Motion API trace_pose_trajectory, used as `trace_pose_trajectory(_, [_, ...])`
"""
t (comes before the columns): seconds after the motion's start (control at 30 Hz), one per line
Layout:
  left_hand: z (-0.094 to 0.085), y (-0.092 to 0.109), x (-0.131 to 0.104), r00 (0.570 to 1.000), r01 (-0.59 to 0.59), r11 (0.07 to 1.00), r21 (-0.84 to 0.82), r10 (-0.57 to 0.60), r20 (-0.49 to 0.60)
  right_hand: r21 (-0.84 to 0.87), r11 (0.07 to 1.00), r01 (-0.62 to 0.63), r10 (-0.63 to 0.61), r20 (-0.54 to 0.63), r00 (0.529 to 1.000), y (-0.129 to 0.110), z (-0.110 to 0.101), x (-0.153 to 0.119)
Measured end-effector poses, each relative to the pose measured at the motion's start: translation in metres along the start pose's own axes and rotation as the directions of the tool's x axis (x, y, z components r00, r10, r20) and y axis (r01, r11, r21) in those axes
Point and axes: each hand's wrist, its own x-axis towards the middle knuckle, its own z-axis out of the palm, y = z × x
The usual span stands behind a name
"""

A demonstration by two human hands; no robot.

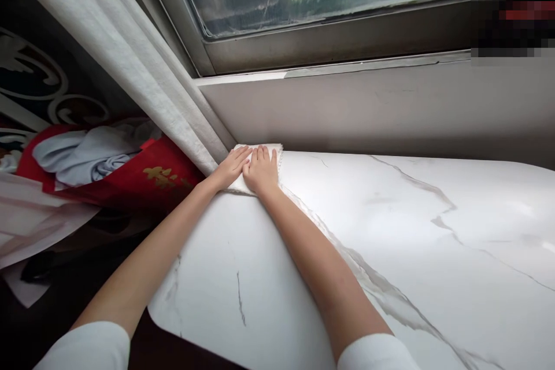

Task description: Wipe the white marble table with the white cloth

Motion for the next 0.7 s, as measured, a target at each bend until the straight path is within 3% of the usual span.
trace_pose_trajectory(0.1, [-0.006, 0.012, -0.036, 1.000, -0.016, 1.000, 0.012, 0.016, 0.003, 0.026, 0.999, 0.022, -0.023, 0.035, 0.999, -0.013, -0.010, -0.029])
trace_pose_trajectory(0.23, [-0.022, 0.041, -0.109, 0.998, -0.054, 0.998, 0.012, 0.054, -0.007, 0.162, 0.985, 0.058, -0.087, 0.181, 0.979, -0.036, -0.035, -0.088])
trace_pose_trajectory(0.37, [-0.040, 0.085, -0.189, 0.998, -0.054, 0.996, 0.070, 0.056, -0.031, 0.359, 0.927, 0.105, -0.235, 0.342, 0.910, -0.052, -0.067, -0.161])
trace_pose_trajectory(0.47, [-0.051, 0.114, -0.232, 0.996, -0.093, 0.988, 0.123, 0.093, 0.007, 0.478, 0.873, 0.098, -0.331, 0.433, 0.838, -0.056, -0.089, -0.209])
trace_pose_trajectory(0.6, [-0.057, 0.130, -0.250, 0.989, -0.136, 0.984, 0.117, 0.128, 0.075, 0.565, 0.824, 0.052, -0.398, 0.510, 0.763, -0.053, -0.106, -0.233])
trace_pose_trajectory(0.7, [-0.050, 0.122, -0.231, 0.989, -0.125, 0.986, 0.110, 0.116, 0.089, 0.538, 0.843, 0.029, -0.349, 0.503, 0.791, -0.047, -0.101, -0.214])
